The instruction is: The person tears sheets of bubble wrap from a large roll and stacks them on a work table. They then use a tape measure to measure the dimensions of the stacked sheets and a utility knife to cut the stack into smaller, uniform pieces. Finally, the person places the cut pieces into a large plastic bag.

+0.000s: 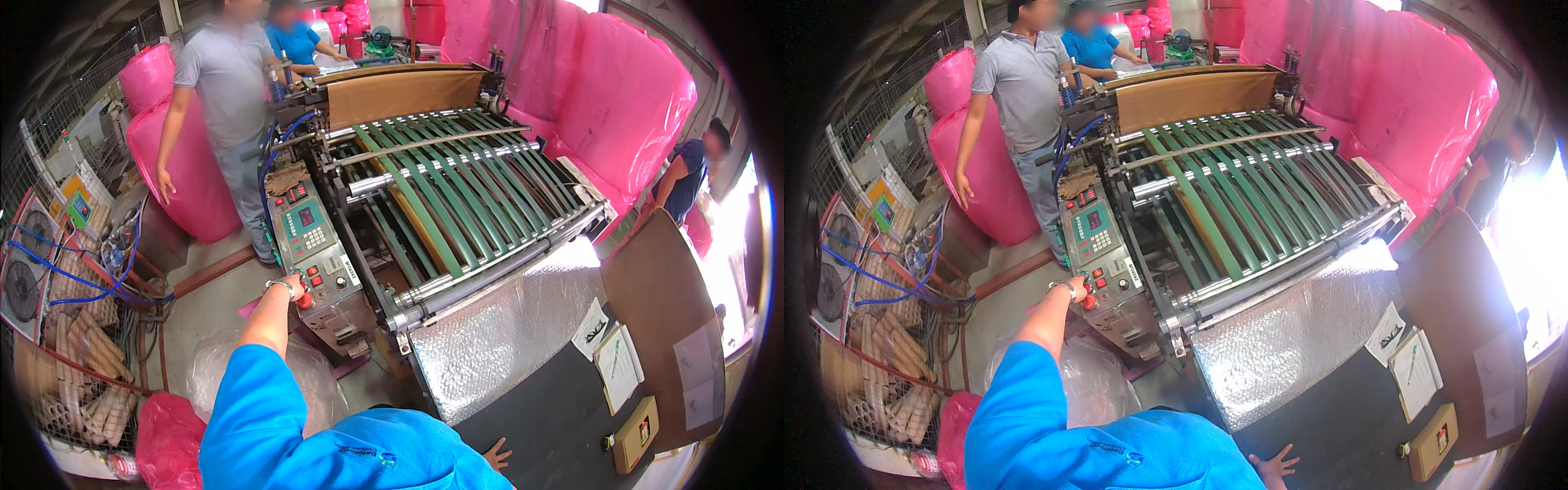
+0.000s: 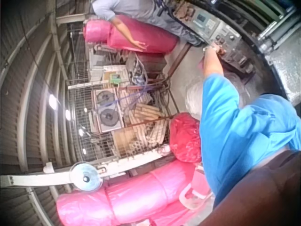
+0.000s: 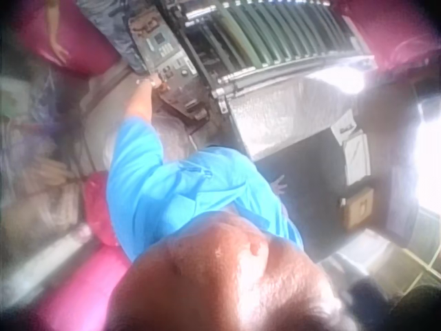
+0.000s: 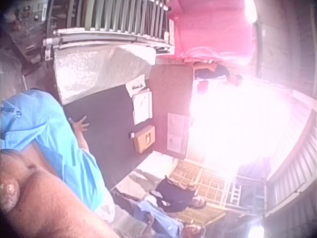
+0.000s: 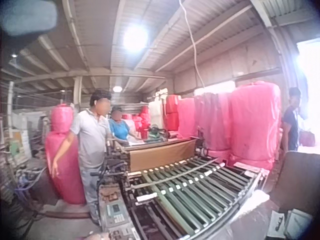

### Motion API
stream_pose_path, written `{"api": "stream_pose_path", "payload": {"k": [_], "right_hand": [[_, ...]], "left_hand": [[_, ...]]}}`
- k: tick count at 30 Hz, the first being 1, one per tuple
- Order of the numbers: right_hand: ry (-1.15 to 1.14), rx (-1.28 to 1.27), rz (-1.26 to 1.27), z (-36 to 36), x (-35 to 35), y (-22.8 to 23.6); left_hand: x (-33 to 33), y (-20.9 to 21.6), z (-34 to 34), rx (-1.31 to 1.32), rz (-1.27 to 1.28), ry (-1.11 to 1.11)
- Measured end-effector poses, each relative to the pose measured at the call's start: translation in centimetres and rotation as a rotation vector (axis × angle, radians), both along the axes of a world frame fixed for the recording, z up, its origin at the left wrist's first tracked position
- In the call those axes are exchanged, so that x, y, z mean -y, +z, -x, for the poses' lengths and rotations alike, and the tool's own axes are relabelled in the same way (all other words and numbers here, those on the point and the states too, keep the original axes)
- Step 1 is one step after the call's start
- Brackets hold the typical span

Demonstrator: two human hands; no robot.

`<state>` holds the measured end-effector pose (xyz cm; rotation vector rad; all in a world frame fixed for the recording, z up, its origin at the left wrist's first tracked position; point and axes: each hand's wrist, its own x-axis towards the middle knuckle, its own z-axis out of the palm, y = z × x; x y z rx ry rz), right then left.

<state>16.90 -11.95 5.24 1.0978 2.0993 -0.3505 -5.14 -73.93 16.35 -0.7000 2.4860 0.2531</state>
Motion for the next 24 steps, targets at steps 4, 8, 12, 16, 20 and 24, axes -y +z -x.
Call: {"api": "stream_pose_path", "payload": {"k": [4,8,12,16,20,24], "right_hand": [[0.01,0.012,0.0,0.0,-0.1,-0.3],[0.003,0.021,-0.009,0.0,0.0,-0.4],[0.002,0.028,-0.023,0.0,-0.3,-1.0],[-0.013,0.051,-0.071,0.5,0.6,0.3],[-0.04,0.066,-0.178,0.5,0.6,-0.8],[-0.043,0.068,-0.185,0.6,0.5,-1.1]], "left_hand": [[1.5,-1.8,0.2,-0.053,0.005,-0.028],[-0.6,1.1,0.0,0.018,-0.007,-0.002],[-0.2,1.1,0.1,0.048,-0.007,0.019],[-0.3,1.1,-0.1,0.014,0.012,-0.015],[-0.2,0.9,-0.2,-0.009,0.015,-0.021],[-0.5,1.4,-0.2,0.042,0.001,0.045]]}}
